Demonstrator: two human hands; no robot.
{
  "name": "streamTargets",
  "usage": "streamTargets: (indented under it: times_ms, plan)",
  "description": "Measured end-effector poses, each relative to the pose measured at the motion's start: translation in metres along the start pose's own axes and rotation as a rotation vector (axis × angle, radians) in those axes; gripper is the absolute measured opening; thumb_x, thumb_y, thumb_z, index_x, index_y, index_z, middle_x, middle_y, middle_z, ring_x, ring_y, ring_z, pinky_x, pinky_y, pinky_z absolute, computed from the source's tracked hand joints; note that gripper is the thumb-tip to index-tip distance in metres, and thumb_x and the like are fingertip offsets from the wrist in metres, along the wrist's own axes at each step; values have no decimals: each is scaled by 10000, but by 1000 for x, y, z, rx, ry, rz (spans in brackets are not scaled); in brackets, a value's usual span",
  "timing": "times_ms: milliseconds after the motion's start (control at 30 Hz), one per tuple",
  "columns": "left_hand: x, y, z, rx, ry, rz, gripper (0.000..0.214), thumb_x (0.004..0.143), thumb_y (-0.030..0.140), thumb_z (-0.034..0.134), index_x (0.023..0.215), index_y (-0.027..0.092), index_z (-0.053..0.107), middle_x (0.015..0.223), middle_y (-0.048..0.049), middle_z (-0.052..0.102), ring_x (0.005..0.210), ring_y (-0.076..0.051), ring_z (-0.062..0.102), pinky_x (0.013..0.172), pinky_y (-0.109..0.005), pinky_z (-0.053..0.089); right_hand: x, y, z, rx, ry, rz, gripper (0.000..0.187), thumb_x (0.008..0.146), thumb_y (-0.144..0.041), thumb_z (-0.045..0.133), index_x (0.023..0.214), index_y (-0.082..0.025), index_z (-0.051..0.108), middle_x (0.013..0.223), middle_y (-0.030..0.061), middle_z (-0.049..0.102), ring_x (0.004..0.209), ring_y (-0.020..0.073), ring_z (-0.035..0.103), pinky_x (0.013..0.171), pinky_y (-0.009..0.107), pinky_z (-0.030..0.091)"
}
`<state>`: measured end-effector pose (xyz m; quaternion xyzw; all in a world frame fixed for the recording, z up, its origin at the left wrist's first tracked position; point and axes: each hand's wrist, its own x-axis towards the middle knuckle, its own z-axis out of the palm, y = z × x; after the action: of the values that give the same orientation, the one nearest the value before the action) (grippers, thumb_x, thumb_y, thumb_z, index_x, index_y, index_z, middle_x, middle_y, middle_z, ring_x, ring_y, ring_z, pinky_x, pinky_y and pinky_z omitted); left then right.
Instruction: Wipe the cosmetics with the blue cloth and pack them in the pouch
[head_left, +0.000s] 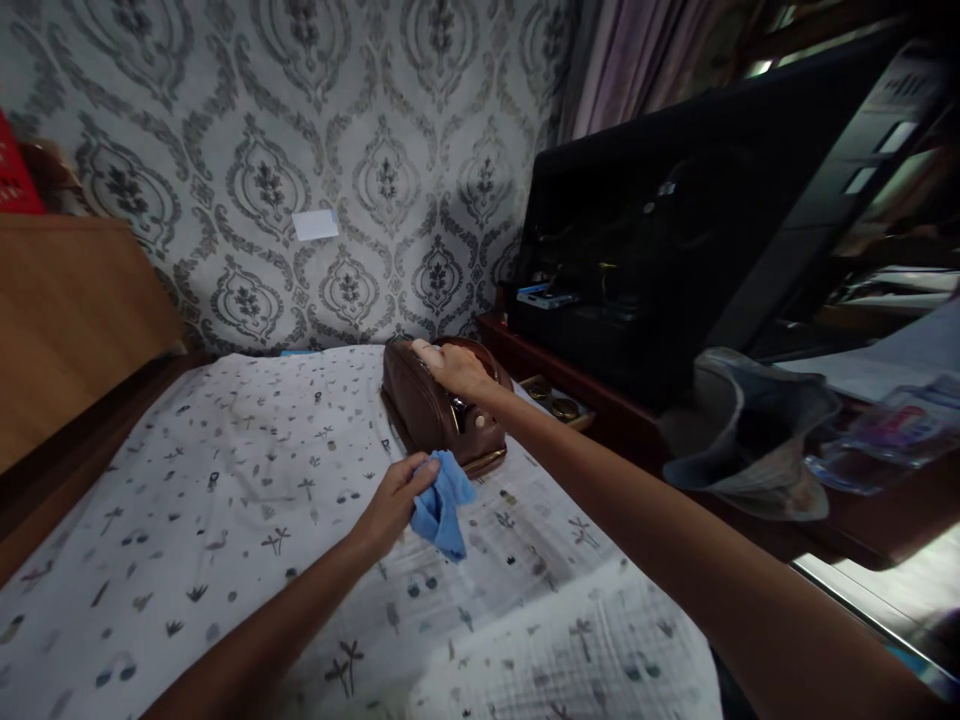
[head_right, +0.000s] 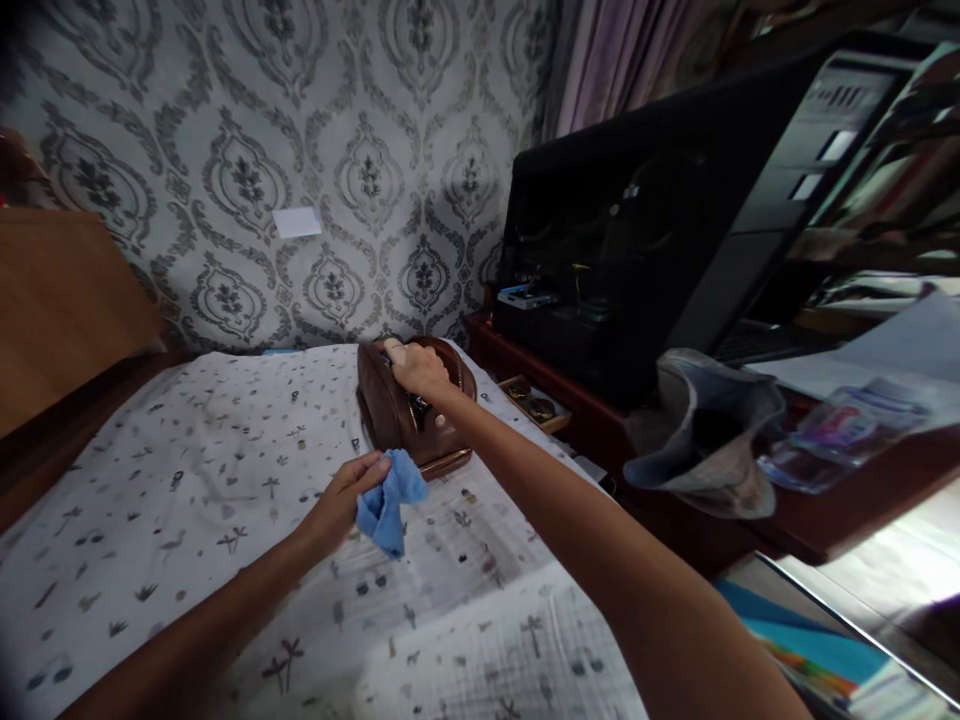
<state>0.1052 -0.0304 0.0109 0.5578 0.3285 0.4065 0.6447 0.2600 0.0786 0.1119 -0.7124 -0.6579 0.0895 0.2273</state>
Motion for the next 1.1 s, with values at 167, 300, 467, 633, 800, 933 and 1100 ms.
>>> streamTargets:
  times_ms: [167, 300, 467, 633, 800, 933, 1100]
  plan:
    - [-3, -6, -16, 23, 47, -6, 561, 713, 700, 728, 735, 160, 575, 640, 44, 461, 594, -96, 400, 559, -227, 320, 2, -4, -2, -12, -50, 25, 495, 1014, -495, 418, 1200, -137, 703, 1187, 186, 713, 1136, 303, 669, 884, 308, 480]
    - [-2, -10, -26, 13, 84, -16, 568, 696, 700, 744, 738, 158, 580, 647, 42, 471, 603, -99, 414, 573, -227, 345, 3, -4, -2, -8, -76, 23, 515, 1019, -517, 397, 1197, -147, 708, 1167, 159, 726, 1122, 280, 681, 853, 277, 475]
    - [-2, -13, -38, 24, 116, -4, 544, 727, 683, 733, 766, 156, 602, 650, 37, 488, 605, -99, 426, 573, -220, 353, 4, -1, 0, -19, -81, 29, 477, 1001, -520, 432, 1176, -177, 712, 1194, 133, 720, 1114, 281, 681, 856, 298, 485]
    - [-3, -14, -44, -30, 163, -13, 522, 703, 652, 770, 758, 159, 608, 666, 31, 521, 614, -100, 454, 575, -212, 380, -3, -1, -3, -42, -60, 38, 419, 974, -508, 494, 1199, -213, 689, 1233, 121, 705, 1168, 285, 652, 901, 323, 489]
    - [-3, -16, -46, -51, 167, -19, 497, 716, 631, 771, 764, 158, 626, 666, 28, 523, 608, -98, 461, 562, -205, 389, -11, -5, -6, -67, -7, 95, 460, 994, -465, 434, 1323, -182, 588, 1321, 164, 648, 1217, 329, 618, 948, 401, 489]
    - [-3, -18, -46, -38, 173, -23, 506, 722, 641, 761, 785, 154, 638, 679, 20, 537, 613, -102, 467, 550, -204, 385, -11, -9, -8, -82, -5, 116, 518, 1018, -501, 324, 1312, -166, 588, 1304, 189, 650, 1211, 350, 621, 965, 450, 486]
    - [-4, -22, -48, -51, 157, -33, 495, 719, 626, 772, 746, 161, 603, 653, 38, 484, 594, -90, 421, 544, -206, 354, -3, -11, -11, -116, -23, 84, 520, 1002, -513, 355, 1279, -176, 639, 1301, 180, 656, 1207, 347, 622, 975, 437, 480]
